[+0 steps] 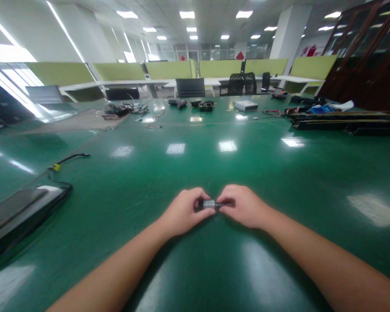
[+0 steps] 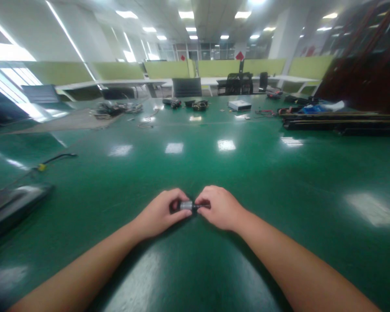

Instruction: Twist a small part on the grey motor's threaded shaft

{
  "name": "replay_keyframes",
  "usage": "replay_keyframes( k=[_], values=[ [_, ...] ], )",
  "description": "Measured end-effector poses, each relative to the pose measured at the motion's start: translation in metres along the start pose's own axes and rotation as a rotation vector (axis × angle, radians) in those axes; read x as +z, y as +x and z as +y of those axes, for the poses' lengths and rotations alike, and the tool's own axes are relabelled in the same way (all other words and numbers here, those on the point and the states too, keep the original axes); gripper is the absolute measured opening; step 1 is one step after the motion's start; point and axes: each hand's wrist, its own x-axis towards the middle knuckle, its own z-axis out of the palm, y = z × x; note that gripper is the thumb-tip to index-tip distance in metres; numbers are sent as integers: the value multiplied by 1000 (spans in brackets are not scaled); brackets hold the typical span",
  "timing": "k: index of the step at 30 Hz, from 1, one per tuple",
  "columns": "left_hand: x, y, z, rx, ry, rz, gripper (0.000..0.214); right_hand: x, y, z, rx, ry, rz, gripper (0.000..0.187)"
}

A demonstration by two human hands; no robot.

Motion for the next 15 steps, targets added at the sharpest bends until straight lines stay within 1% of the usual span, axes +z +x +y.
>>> replay_keyframes(
  k=[5, 10, 15],
  values=[
    [-2, 0, 2, 12, 0, 5, 24, -1, 1, -2, -17, -31, -37, 13],
    [-3, -1, 2, 52, -23, 3, 23, -1, 1, -4, -40, -67, -54, 13],
    [-3, 0, 2, 61, -31, -12, 22, 0, 1, -4, -18, -60, -53, 12]
  ],
)
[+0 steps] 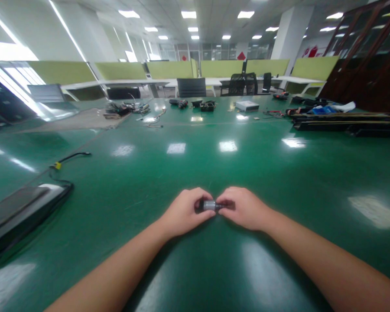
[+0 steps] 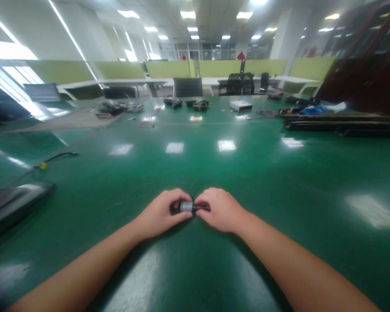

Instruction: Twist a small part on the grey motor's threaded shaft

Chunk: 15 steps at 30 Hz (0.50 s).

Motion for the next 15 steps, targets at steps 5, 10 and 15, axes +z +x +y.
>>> replay_keyframes(
  k=[5, 10, 15],
  values=[
    [0, 0, 1, 20, -5, -2, 21, 1, 0, 0, -14, 13, 5, 11],
    [0, -1, 1, 6, 6, 1, 22, 1, 0, 1, -19, 15, 10, 10],
    [-1, -1, 1, 14, -3, -4, 25, 1, 0, 1, 6, 25, 1, 11]
  ],
)
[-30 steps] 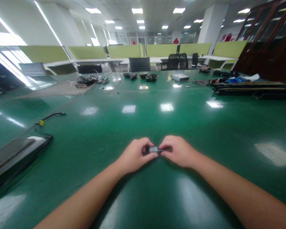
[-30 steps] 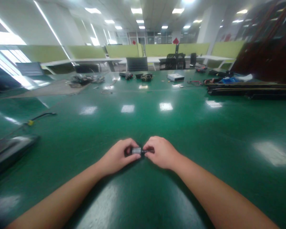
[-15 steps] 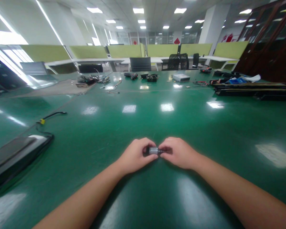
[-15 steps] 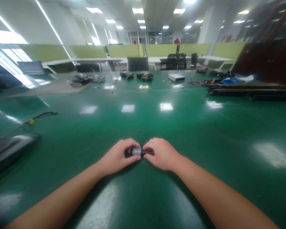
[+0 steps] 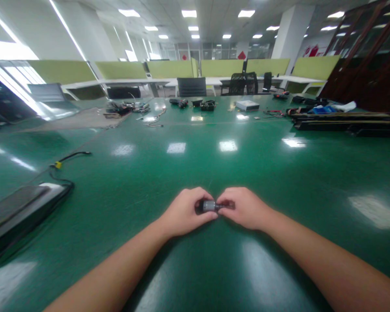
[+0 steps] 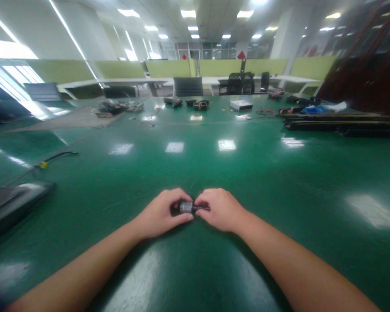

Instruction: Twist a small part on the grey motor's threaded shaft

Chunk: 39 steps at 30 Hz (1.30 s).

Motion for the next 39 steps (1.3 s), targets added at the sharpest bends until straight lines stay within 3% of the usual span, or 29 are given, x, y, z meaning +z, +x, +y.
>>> replay_keyframes(
  k=[10, 31, 39],
  values=[
    [0, 1, 0, -34, -11, -10, 21, -1, -1, -2, -53, -4, 10, 10],
    [1, 0, 2, -37, 8, 2, 22, -4, -3, 0, -29, -13, 3, 4],
    [1, 1, 0, -13, 6, -10, 22, -6, -3, -1, -43, -46, -28, 10]
  ],
)
